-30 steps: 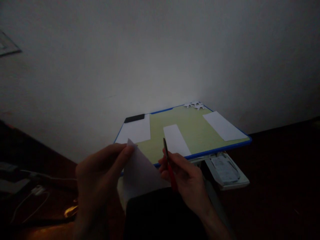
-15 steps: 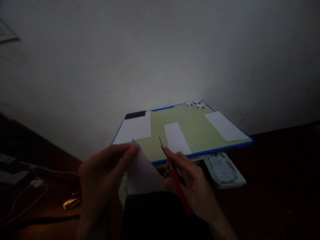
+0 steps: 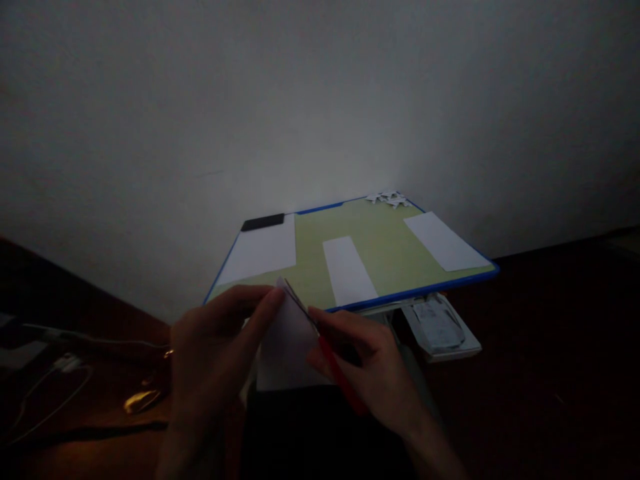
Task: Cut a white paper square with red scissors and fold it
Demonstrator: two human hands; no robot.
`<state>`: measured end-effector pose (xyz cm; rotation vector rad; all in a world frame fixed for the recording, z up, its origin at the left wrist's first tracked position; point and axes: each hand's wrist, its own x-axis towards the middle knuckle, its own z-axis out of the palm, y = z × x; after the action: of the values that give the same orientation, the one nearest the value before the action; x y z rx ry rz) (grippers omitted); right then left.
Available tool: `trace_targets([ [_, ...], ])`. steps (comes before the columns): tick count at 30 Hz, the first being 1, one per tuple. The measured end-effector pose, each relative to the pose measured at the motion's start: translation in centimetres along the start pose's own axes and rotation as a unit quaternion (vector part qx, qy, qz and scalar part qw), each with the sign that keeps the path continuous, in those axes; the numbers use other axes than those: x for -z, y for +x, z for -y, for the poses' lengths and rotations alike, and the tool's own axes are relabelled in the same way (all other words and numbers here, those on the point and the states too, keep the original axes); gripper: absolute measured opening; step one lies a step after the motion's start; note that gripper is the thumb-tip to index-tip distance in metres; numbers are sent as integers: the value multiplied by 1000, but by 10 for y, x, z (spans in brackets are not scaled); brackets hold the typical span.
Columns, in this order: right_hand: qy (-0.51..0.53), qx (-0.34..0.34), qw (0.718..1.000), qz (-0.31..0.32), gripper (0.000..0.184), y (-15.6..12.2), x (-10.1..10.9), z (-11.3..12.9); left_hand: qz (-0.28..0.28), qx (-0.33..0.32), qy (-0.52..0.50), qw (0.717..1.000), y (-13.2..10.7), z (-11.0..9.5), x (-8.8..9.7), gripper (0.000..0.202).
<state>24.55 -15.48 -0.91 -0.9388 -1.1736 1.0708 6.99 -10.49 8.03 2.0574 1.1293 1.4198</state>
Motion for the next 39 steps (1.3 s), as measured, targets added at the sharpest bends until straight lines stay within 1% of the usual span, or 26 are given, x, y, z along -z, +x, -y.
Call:
trace_targets([
  [5,-30,9,999,9,38,1,-1,4,12,4,15,1000,0,-1,1,11],
  [9,-45,18,999,3,38,3,-4,5,18,13,10,1000,1,-2,-1,14],
  [15,-23,15,1000,0,36,3,-9,2,16,18,5,1000,-1,1,-3,16],
  [24,-3,18,1000,-4,36,4,-13,7,-3,26,-5,1000,-3,3,-6,14],
  [31,-27,12,1000,-8,37,1,-12,3,-1,19,-11,1000,-3,5,-5,13],
  [39,-29,15,999,-1,36,-2,-9,0,-47,24,-14,999,-5,9,-6,14],
])
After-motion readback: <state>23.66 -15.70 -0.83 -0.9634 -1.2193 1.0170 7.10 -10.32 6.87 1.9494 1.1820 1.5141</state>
